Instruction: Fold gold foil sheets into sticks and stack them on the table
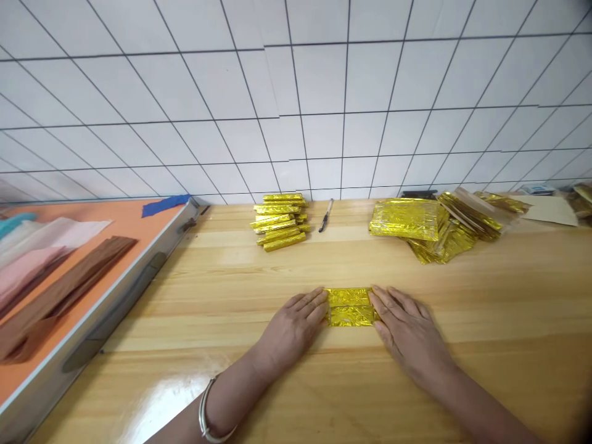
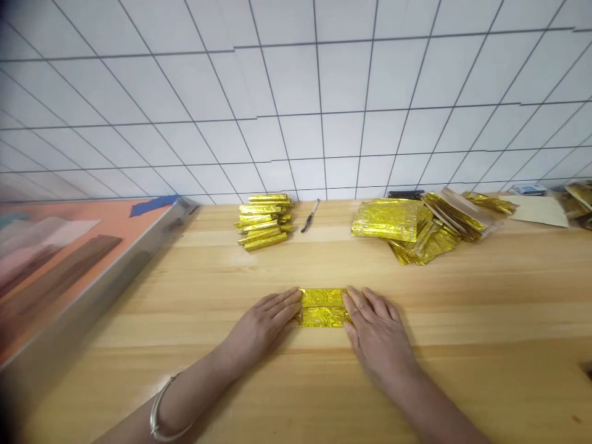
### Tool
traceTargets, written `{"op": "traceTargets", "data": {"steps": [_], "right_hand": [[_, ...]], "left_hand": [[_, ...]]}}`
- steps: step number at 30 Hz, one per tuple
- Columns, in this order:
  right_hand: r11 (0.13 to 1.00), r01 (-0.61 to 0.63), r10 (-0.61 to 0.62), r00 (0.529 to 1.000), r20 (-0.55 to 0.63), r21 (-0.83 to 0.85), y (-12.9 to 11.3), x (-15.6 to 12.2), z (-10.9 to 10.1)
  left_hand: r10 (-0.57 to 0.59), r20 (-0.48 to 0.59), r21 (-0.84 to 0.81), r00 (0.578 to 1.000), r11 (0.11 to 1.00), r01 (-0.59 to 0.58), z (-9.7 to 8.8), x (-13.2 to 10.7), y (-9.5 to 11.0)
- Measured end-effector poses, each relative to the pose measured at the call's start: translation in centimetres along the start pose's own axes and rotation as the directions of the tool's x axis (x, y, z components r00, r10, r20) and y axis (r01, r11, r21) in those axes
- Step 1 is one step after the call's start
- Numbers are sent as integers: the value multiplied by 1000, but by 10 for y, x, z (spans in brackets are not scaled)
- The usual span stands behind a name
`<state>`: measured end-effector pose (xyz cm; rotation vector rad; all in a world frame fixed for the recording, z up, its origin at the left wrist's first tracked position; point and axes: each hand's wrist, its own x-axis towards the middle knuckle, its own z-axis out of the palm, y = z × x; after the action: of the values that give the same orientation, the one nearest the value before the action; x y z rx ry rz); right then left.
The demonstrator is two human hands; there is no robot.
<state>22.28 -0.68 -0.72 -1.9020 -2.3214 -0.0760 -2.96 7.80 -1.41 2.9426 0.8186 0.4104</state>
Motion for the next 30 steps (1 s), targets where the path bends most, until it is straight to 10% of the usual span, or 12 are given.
{"op": "traceTargets", "data": {"steps": [13,30], "right_hand": [[995,36,-35,999,-7,93,13,-4,3],[997,77,-77,997,4,-20,11,-4,5]], "left_hand": [[-7,31,-180,999,984,12,-8,-5,-10],[15,65,5,998,1000,-16,-14,-9,2]]}}
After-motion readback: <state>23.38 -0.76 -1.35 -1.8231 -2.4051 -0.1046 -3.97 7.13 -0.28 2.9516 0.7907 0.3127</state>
